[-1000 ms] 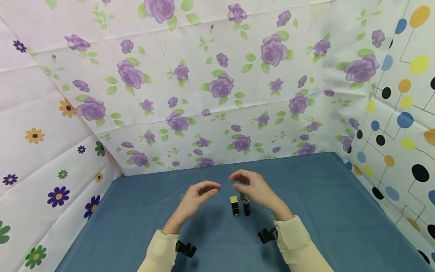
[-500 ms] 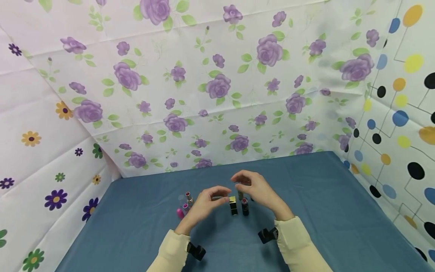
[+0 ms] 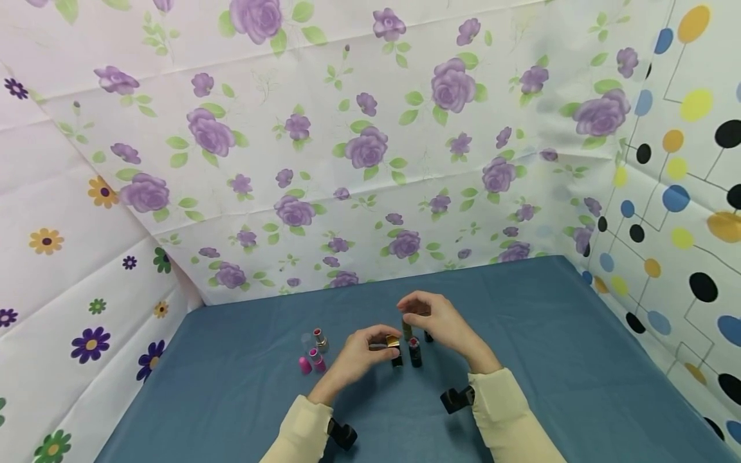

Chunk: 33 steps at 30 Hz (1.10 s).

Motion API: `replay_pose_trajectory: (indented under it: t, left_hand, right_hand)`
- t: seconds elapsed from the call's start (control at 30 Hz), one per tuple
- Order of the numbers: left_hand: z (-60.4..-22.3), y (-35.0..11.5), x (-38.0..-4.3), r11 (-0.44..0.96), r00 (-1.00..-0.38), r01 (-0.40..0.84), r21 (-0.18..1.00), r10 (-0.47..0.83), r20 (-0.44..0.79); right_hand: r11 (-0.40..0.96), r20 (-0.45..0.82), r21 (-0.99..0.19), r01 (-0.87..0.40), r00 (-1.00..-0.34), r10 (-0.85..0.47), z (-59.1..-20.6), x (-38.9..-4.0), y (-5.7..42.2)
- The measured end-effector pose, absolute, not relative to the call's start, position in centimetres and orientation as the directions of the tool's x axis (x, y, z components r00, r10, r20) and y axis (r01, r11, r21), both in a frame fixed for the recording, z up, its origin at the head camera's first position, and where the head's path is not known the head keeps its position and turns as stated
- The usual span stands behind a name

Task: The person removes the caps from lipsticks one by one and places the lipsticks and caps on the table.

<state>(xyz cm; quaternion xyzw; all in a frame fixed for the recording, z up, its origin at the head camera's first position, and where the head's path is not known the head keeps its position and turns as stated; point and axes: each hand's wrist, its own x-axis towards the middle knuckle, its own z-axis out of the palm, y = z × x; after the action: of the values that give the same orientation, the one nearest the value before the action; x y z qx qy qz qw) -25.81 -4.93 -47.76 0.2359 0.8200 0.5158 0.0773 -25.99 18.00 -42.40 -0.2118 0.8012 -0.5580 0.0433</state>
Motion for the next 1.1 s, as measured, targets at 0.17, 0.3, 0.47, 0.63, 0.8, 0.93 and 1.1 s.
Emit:
replay_pose_trajectory:
  t: [0.17, 0.3, 0.47, 0.63, 0.8, 0.93, 1.1]
  left_hand:
    - [-47.8, -4.7, -25.8, 0.364, -0.883, 0.317, 0.876, 0.450, 0.132]
    - [-47.7, -4.7, -25.8, 0.371, -0.888, 0.311, 0.875, 0.441, 0.129]
    - [-47.4, -5.0, -25.9, 0.387, -0.900, 0.304, 0.870, 0.415, 0.130]
    - [-46.9, -5.4, -25.9, 0.387, -0.903, 0.312, 0.867, 0.405, 0.144]
    - [-46.1, -5.8, -26.0, 0.357, -0.894, 0.346, 0.868, 0.406, 0.189]
    - [-45.6, -6.1, -26.1, 0.345, -0.895, 0.350, 0.871, 0.399, 0.202]
    - [-44.8, -6.6, -26.1, 0.324, -0.897, 0.347, 0.880, 0.390, 0.210]
  right_hand:
    - [0.264, 0.139, -0.931, -0.251, -0.915, -0.380, -42.9, -26.1, 18.1]
    - [0.219, 0.128, -0.950, -0.224, -0.915, -0.383, -43.5, -26.4, 18.1]
    - [0.193, 0.115, -0.961, -0.200, -0.918, -0.380, -44.2, -26.6, 18.1]
    - [0.193, 0.107, -0.963, -0.189, -0.923, -0.370, -44.3, -26.4, 17.9]
    - [0.177, 0.112, -0.966, -0.189, -0.920, -0.376, -44.1, -26.3, 17.4]
    - [0.172, 0.111, -0.967, -0.190, -0.915, -0.387, -44.0, -26.3, 17.2]
    - [0.178, 0.121, -0.962, -0.207, -0.908, -0.401, -43.8, -26.2, 16.9]
